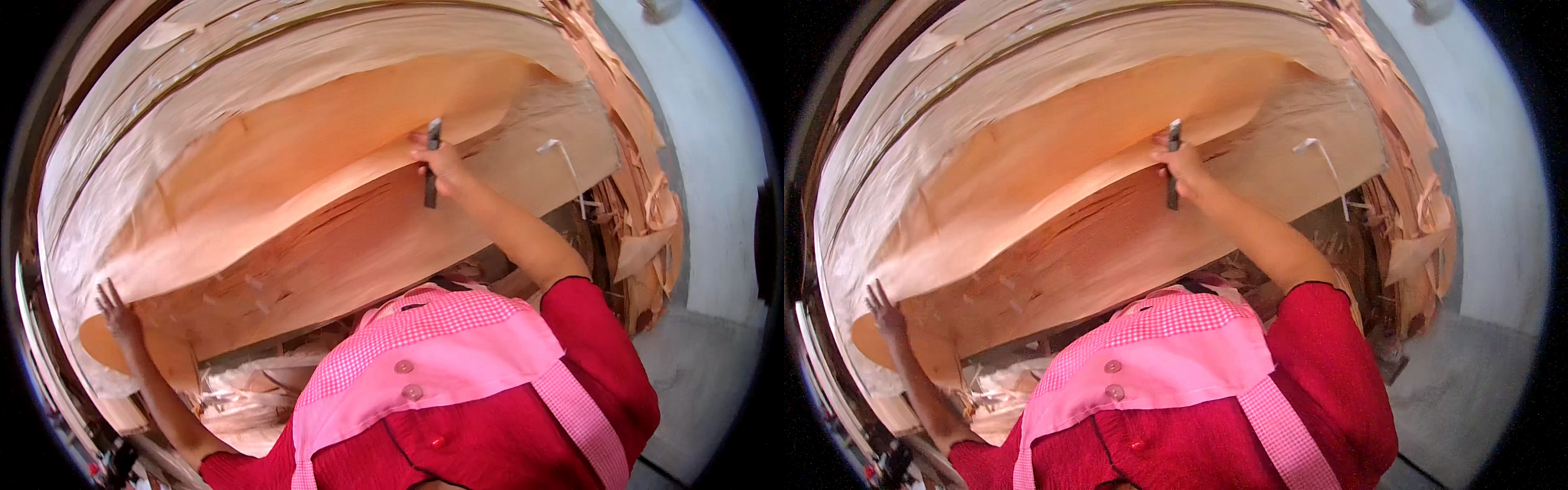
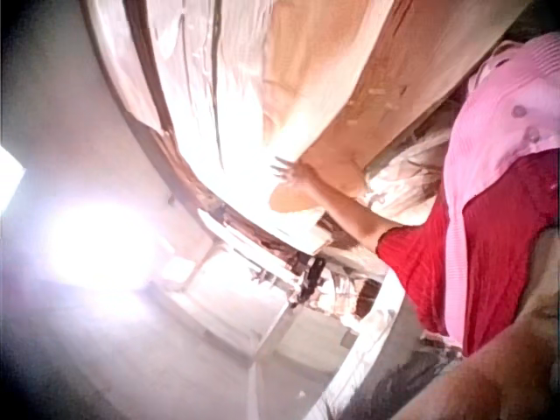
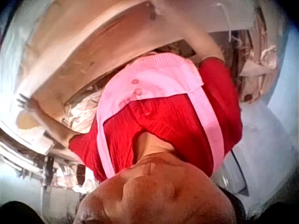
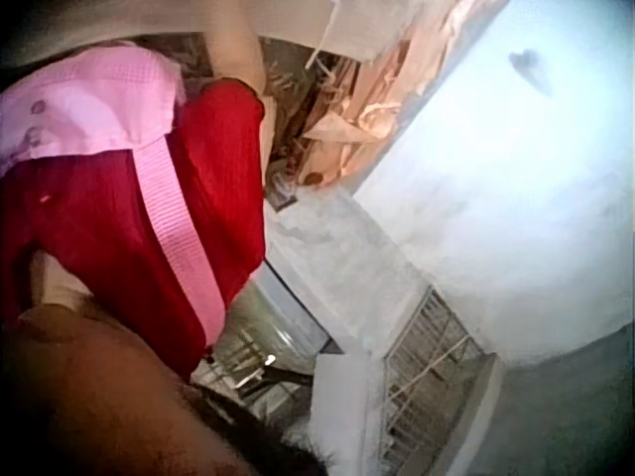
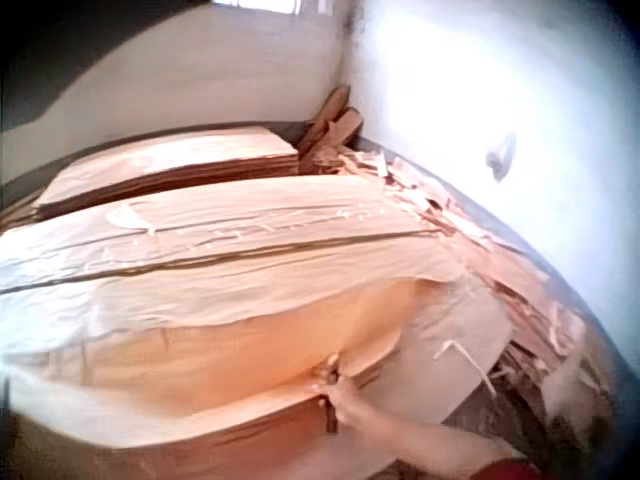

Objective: The person applies pieces of tape to seams on a large sheet of wood veneer, then flips the veneer over and applies water from a bottle to the wood surface.

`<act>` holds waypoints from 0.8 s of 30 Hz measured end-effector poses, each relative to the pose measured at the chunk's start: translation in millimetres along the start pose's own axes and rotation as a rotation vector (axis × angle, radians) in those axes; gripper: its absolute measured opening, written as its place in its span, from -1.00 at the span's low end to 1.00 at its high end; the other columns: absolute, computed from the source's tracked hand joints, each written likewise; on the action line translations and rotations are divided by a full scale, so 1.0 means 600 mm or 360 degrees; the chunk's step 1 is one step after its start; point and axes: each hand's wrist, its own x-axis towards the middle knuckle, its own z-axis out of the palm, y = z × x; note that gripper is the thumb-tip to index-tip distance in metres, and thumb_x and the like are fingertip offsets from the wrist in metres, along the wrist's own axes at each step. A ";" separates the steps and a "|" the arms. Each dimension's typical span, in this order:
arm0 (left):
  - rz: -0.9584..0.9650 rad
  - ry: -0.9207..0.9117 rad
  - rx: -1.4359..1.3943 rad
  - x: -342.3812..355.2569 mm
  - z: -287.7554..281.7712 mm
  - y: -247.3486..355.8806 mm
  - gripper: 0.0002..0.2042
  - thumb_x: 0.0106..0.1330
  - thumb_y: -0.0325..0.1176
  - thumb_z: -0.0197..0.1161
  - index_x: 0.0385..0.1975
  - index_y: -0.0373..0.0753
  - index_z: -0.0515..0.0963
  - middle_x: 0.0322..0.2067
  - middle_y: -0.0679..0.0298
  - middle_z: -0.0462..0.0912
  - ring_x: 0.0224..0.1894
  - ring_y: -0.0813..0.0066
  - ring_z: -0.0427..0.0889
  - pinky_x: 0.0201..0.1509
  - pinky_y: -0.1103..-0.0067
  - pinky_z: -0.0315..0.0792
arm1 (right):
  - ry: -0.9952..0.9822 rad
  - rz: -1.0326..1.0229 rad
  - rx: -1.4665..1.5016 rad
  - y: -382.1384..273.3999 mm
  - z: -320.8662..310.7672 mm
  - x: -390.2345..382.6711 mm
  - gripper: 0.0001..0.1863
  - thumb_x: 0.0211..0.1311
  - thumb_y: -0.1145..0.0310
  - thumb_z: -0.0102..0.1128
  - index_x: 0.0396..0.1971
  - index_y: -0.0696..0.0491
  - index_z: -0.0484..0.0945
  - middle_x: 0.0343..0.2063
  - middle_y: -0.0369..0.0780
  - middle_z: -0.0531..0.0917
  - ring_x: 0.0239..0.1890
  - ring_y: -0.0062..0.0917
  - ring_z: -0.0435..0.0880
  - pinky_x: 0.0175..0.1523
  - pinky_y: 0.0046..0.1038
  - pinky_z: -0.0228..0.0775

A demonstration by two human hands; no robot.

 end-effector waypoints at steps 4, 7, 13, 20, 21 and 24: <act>0.0610 0.0379 -0.0180 -0.072 -0.028 0.244 -0.37 0.11 -0.38 0.11 0.23 -0.06 0.09 0.28 0.36 0.00 0.33 0.28 -0.08 0.33 0.15 -0.18 | -0.0129 -0.0084 0.0065 -0.001 0.022 0.004 -0.57 0.02 0.59 0.13 -0.02 0.10 0.39 -0.15 -0.35 0.49 -0.41 -0.71 0.41 -0.52 -0.66 0.30; 0.1017 0.0349 -0.0493 -0.083 -0.067 0.359 -0.47 0.11 -0.43 0.07 0.16 -0.07 0.22 0.21 0.31 0.19 0.30 0.34 0.04 0.33 0.14 -0.20 | -0.0159 -0.0082 0.0154 -0.028 0.018 -0.005 -0.60 0.04 0.58 0.13 -0.05 0.16 0.39 -0.20 -0.31 0.52 -0.47 -0.68 0.42 -0.57 -0.67 0.32; 0.0709 0.0521 -0.1174 0.007 -0.056 0.385 -0.77 0.16 -0.52 0.08 -0.19 -0.16 0.54 -0.32 0.17 0.61 -0.28 0.29 0.60 -0.23 0.48 0.45 | 0.0273 -0.0156 0.0311 -0.090 -0.114 0.095 -0.72 0.09 0.56 0.10 -0.16 0.06 0.45 -0.51 -0.30 0.47 -0.64 -0.66 0.41 -0.66 -0.64 0.26; 0.0589 0.0530 -0.1211 0.038 -0.175 0.412 -0.87 0.16 -0.43 0.14 -0.31 -0.20 0.56 -0.32 0.18 0.61 -0.26 0.28 0.60 -0.20 0.49 0.46 | 0.0209 -0.0453 0.0187 -0.234 -0.251 0.170 -0.89 0.07 0.42 0.17 -0.45 0.02 0.41 -0.62 -0.37 0.44 -0.67 -0.67 0.38 -0.63 -0.62 0.22; 0.0688 0.0543 -0.1167 0.033 -0.145 0.390 -0.86 0.16 -0.44 0.13 -0.30 -0.17 0.55 -0.31 0.19 0.61 -0.24 0.28 0.59 -0.18 0.47 0.45 | 0.0285 -0.0481 -0.0037 -0.254 -0.276 0.193 -0.83 -0.01 0.42 0.23 -0.44 -0.01 0.41 -0.59 -0.39 0.44 -0.62 -0.68 0.37 -0.55 -0.62 0.19; 0.0520 0.0382 -0.0746 0.014 -0.147 0.408 -0.82 0.18 -0.40 0.06 -0.24 -0.07 0.53 -0.25 0.24 0.58 -0.19 0.25 0.55 -0.13 0.41 0.43 | 0.0066 -0.0749 0.0153 -0.312 -0.382 0.208 -0.78 -0.08 0.43 0.23 -0.36 -0.04 0.46 -0.52 -0.41 0.46 -0.51 -0.71 0.40 -0.45 -0.68 0.17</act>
